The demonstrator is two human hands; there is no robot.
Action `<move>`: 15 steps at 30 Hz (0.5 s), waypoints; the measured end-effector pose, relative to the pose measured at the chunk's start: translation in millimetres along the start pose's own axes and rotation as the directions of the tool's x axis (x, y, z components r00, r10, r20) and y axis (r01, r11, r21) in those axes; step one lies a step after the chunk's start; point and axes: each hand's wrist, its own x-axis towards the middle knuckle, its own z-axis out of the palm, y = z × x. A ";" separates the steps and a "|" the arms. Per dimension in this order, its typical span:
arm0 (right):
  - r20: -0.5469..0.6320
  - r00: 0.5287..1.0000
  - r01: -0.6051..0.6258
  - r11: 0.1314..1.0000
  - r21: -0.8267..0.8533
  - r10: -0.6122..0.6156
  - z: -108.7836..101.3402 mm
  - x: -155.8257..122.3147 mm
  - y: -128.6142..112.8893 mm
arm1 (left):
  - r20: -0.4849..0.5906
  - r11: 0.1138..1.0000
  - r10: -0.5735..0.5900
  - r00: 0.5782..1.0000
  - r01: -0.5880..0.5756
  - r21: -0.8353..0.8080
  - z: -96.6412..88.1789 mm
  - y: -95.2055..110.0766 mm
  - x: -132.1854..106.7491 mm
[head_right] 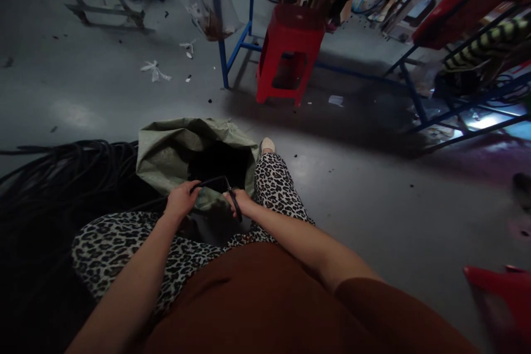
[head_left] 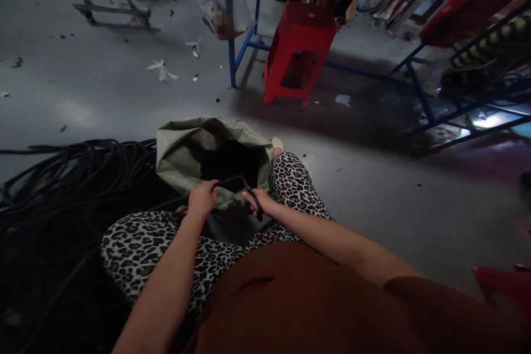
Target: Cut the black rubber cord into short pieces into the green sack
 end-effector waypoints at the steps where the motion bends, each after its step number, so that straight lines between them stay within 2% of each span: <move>1: 0.008 1.000 0.002 1.000 -0.004 -0.002 0.5 -0.8 -0.1 | -0.014 1.000 -0.011 1.000 0.011 -0.005 -0.5 0.6 0.0; 8: 0.079 0.993 0.092 0.991 -0.093 -0.085 3.9 -6.2 0.9 | -0.066 0.998 -0.062 0.996 0.060 -0.021 -0.4 4.5 -0.5; 15: 0.102 0.993 0.071 0.993 -0.097 -0.061 5.3 -7.3 -5.7 | -0.051 1.000 0.014 0.999 -0.014 -0.018 1.8 7.5 -3.2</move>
